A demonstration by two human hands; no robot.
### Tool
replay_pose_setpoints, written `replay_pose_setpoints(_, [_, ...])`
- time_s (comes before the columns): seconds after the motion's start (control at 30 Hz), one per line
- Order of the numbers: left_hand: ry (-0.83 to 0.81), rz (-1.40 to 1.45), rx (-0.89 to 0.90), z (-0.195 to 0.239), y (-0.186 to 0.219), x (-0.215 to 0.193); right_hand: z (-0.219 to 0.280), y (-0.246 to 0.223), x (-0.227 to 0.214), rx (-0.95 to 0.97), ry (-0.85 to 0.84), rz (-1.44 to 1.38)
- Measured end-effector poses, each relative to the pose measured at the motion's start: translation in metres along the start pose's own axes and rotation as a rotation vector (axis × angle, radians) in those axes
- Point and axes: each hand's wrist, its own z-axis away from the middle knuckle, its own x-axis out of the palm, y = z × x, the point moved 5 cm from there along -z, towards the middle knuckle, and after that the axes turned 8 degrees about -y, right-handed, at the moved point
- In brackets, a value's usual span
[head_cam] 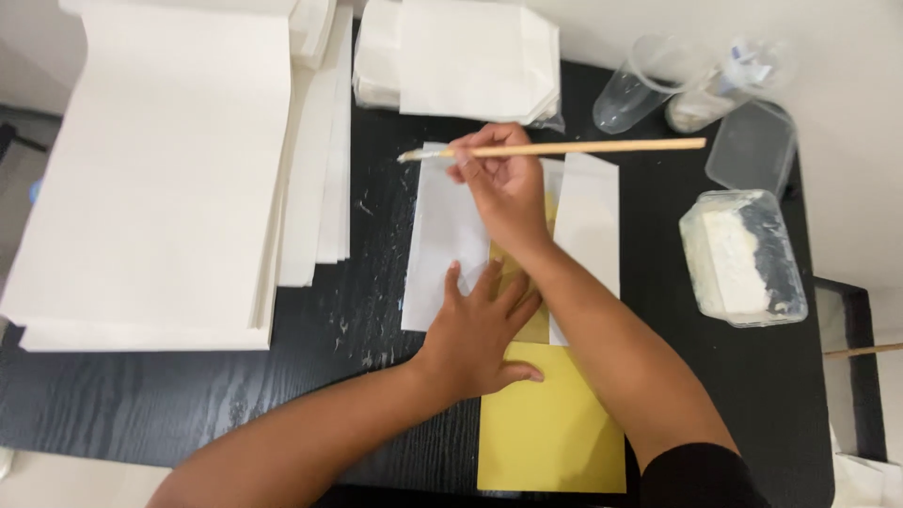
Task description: Folding paper sheets and applying glue with a brush to assemble paper bags
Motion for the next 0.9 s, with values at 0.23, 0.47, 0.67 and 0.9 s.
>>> replay_pose_setpoints(0.23, [-0.027,-0.031,0.005,-0.001,0.001,0.003,0.015,-0.078,-0.002,-0.032,-0.053,-0.049])
replay_pose_setpoints(0.47, [-0.05,0.004,0.012,0.002,0.002,-0.001,0.077,-0.117,-0.111,-0.033,0.155,0.151])
replay_pose_setpoints(0.67, [0.147,0.096,0.09,-0.003,-0.007,0.001,0.151,-0.144,-0.231,-0.051,0.452,0.46])
replay_pose_setpoints(0.9, [0.157,0.094,0.132,-0.014,-0.014,-0.009,0.201,-0.13,-0.304,-0.244,0.676,0.751])
